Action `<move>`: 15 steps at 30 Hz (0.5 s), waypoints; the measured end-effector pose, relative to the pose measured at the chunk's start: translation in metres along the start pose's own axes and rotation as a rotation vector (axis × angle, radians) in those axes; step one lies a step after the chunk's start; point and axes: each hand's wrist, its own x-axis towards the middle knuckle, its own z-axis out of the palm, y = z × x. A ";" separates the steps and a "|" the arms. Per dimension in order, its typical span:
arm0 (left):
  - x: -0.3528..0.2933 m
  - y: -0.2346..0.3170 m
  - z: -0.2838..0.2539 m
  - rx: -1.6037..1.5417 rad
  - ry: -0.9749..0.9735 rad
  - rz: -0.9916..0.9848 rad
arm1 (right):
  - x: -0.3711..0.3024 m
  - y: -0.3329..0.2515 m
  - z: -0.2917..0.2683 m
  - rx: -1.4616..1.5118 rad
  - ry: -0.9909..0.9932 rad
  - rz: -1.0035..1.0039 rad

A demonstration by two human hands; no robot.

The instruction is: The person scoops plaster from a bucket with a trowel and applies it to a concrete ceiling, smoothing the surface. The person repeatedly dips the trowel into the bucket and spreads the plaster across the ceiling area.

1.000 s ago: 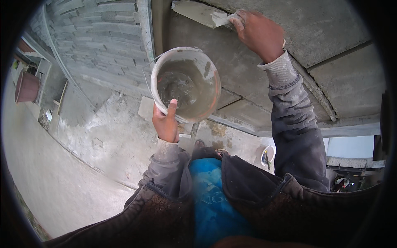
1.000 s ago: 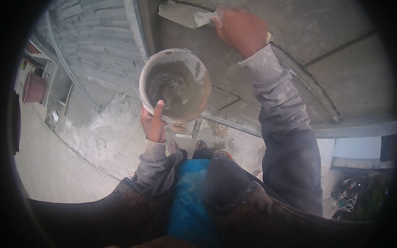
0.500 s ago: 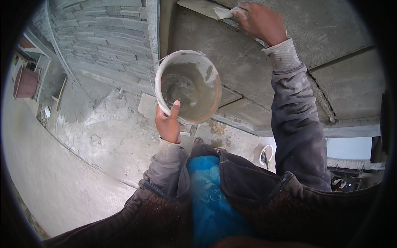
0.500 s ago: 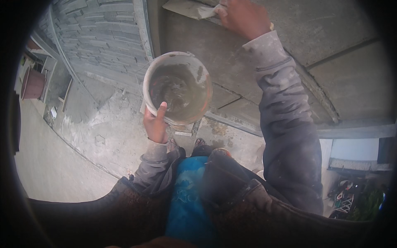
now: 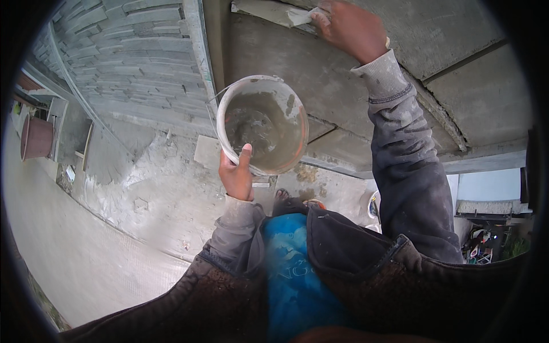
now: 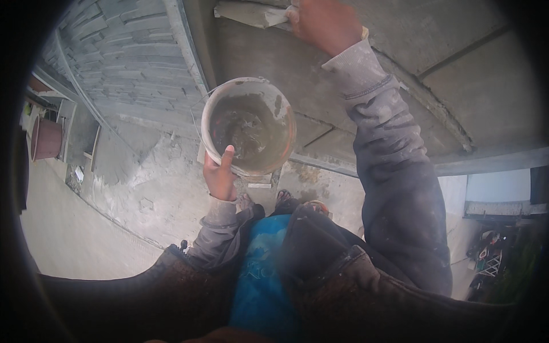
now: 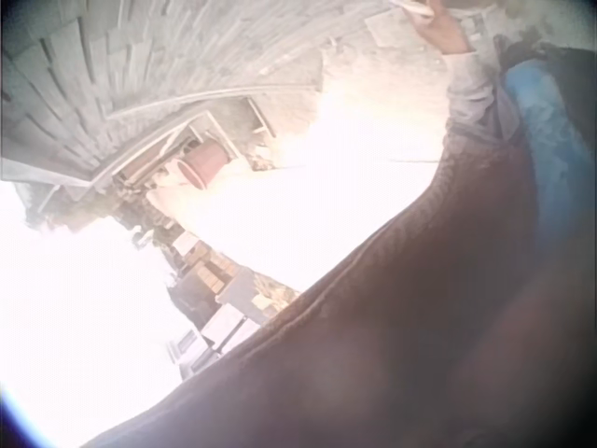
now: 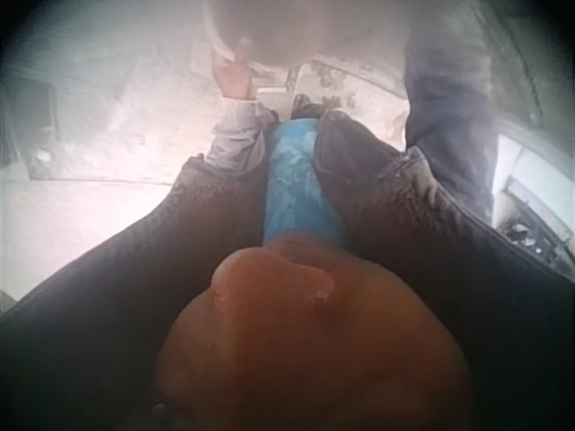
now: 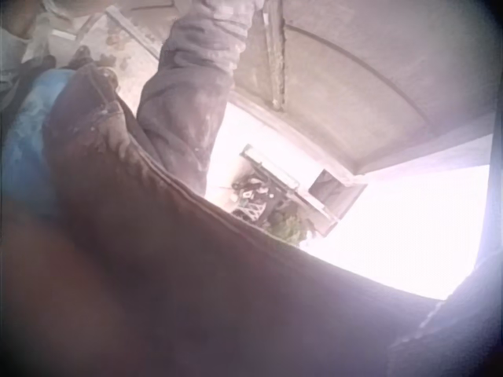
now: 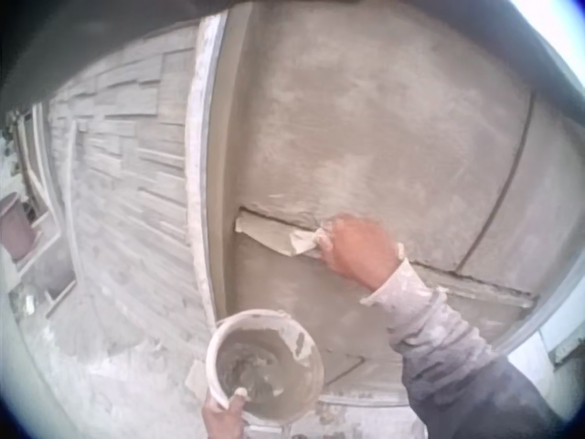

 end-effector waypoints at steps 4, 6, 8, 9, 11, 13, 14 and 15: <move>0.003 -0.002 -0.001 0.026 -0.011 -0.042 | -0.025 0.023 0.001 -0.112 0.054 -0.031; 0.006 -0.005 -0.001 -0.002 -0.009 -0.038 | -0.046 0.031 -0.018 -0.028 0.052 -0.035; 0.003 0.000 -0.001 0.017 -0.002 0.034 | -0.077 0.035 -0.028 0.120 0.053 -0.079; 0.002 0.003 0.002 0.021 -0.013 0.058 | -0.098 0.040 -0.032 0.202 0.046 -0.108; 0.002 0.008 0.003 0.046 -0.026 0.077 | -0.122 0.039 -0.027 0.320 -0.120 -0.144; -0.006 0.006 0.010 0.103 -0.030 0.073 | -0.149 0.026 -0.019 0.373 -0.451 -0.142; -0.009 0.005 0.020 0.145 -0.044 0.072 | -0.162 0.022 -0.010 0.324 -0.562 -0.114; -0.013 0.002 0.025 0.190 -0.056 0.097 | -0.175 0.019 0.004 0.333 -0.602 -0.113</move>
